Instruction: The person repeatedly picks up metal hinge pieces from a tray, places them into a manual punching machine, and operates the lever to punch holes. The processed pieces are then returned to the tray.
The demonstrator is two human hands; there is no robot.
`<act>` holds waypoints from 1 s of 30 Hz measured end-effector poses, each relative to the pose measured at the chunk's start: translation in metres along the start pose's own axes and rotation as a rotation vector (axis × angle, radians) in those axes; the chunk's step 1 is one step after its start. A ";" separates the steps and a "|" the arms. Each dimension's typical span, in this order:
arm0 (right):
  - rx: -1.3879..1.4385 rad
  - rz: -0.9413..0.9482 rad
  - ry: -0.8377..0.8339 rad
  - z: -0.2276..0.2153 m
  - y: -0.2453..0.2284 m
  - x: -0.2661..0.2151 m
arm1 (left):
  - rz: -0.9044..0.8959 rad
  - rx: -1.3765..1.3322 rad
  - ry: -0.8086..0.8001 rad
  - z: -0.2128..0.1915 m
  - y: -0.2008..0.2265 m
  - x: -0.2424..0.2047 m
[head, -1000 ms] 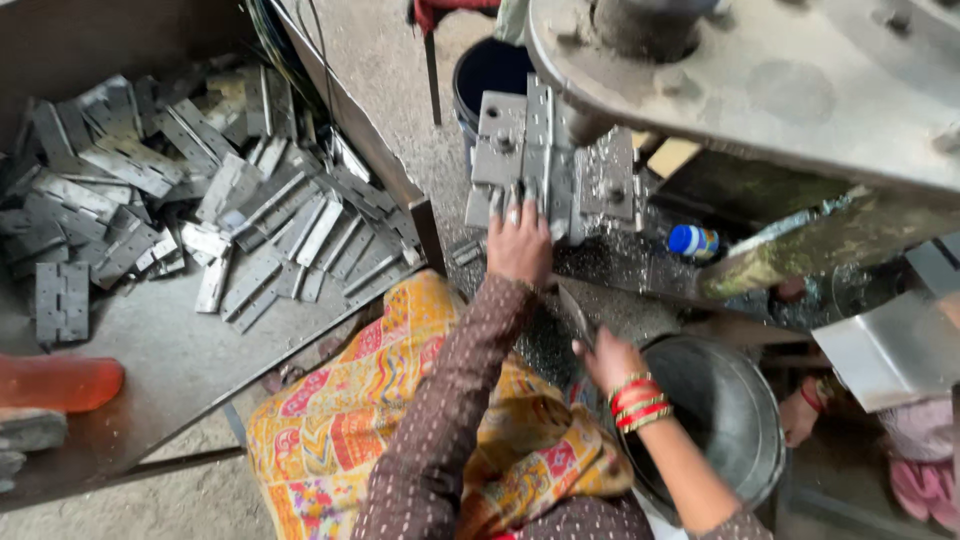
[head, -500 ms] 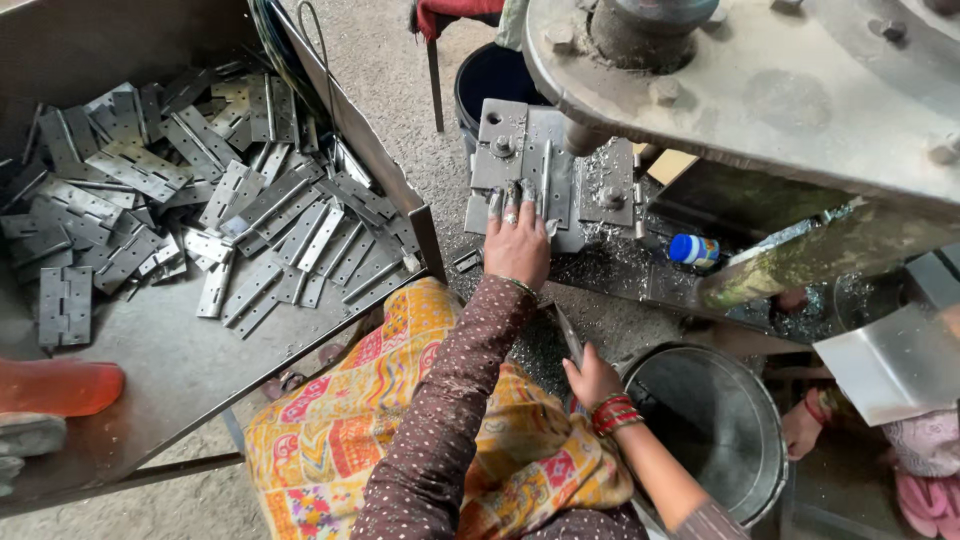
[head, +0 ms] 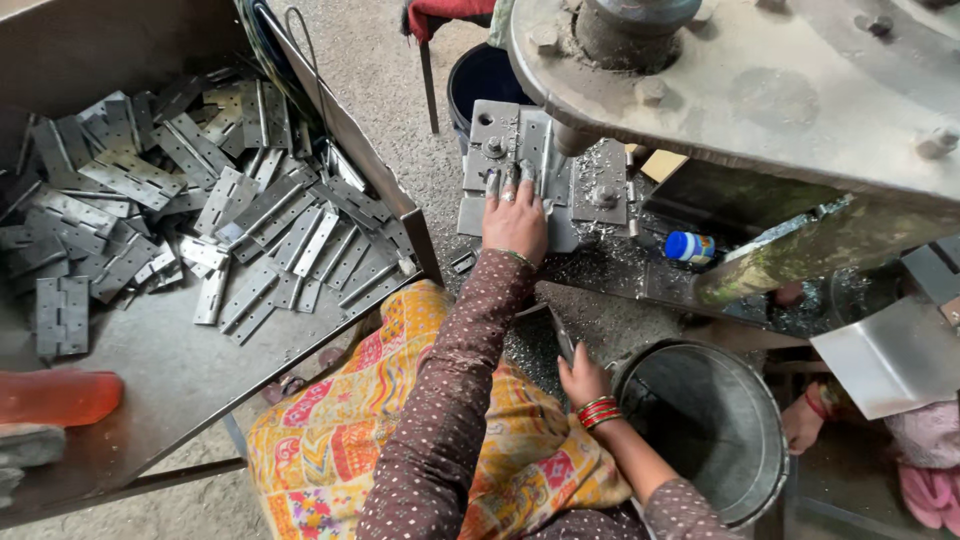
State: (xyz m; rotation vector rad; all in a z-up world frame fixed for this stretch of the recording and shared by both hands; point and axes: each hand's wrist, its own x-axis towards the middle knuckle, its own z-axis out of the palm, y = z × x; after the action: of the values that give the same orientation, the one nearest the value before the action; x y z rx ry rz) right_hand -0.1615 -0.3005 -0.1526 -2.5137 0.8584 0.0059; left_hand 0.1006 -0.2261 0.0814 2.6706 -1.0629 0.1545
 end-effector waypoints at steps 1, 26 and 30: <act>0.022 -0.030 0.000 -0.007 -0.001 -0.001 | 0.010 0.030 -0.030 0.000 -0.001 -0.003; 0.022 0.015 0.035 -0.136 -0.048 -0.013 | 0.050 -0.012 -0.050 -0.009 -0.012 0.014; 0.287 -0.095 0.272 -0.173 -0.086 -0.016 | 0.134 0.240 0.033 -0.027 0.018 -0.061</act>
State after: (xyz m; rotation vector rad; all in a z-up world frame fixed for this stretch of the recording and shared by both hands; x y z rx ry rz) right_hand -0.1502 -0.3092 0.0410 -2.3102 0.7777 -0.4665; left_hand 0.0440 -0.1905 0.0989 2.7922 -1.2864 0.3728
